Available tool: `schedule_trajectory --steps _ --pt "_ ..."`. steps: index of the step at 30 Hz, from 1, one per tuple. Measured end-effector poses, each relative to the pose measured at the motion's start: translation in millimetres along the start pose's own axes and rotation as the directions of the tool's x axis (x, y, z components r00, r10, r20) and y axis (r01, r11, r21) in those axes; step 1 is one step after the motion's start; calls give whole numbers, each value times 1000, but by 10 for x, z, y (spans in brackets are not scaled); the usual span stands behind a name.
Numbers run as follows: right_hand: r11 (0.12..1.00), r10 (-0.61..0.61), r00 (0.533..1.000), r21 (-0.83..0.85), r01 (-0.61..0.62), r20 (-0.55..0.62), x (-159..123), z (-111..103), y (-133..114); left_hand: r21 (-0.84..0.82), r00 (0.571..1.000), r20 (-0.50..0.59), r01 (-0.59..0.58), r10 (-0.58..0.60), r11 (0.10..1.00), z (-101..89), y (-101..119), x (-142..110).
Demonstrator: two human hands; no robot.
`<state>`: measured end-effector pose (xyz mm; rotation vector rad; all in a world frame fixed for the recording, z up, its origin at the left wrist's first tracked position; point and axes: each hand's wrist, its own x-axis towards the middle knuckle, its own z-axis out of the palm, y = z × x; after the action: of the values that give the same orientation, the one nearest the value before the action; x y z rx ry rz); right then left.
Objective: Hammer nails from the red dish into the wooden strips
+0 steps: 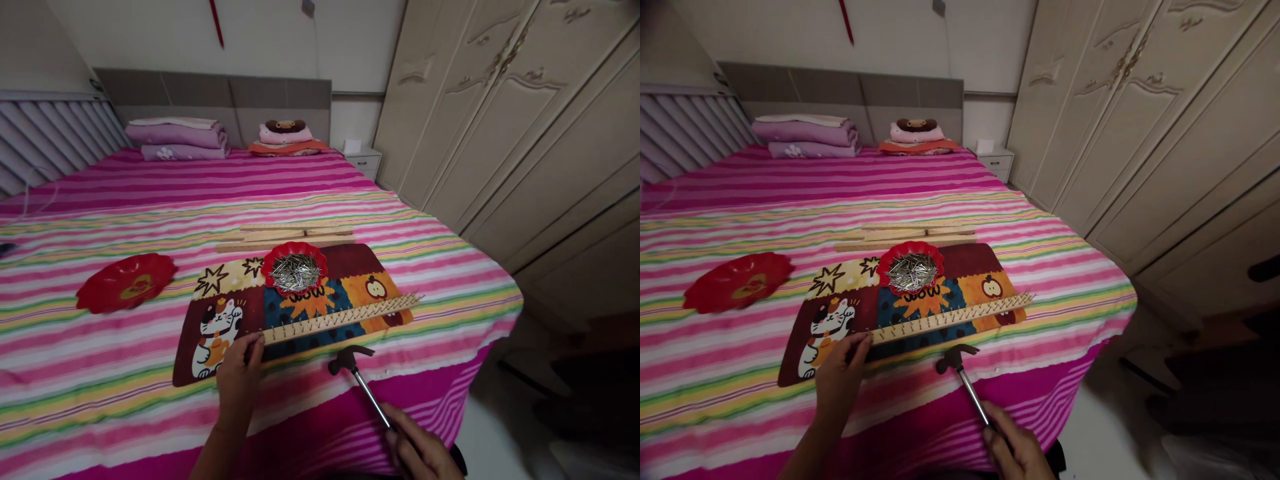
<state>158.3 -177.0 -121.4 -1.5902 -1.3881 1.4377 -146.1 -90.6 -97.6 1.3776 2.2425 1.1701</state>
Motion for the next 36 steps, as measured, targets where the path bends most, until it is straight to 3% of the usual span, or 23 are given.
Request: schedule_trajectory --steps 6,12,20,36 --pt "974 -212 972 -54 219 101 89 213 -641 3 999 -5 -35 35 999 4 -1 -29" --pt "900 -391 890 -105 423 234 321 400 -1142 -7 997 -6 -80 80 997 40 -36 -30" --pt "812 -485 817 -186 553 313 423 590 -1337 39 997 -10 -71 71 997 55 -68 -60" --pt "747 -448 818 -351 565 361 344 573 -1408 66 992 -48 -116 119 991 55 -122 -35"
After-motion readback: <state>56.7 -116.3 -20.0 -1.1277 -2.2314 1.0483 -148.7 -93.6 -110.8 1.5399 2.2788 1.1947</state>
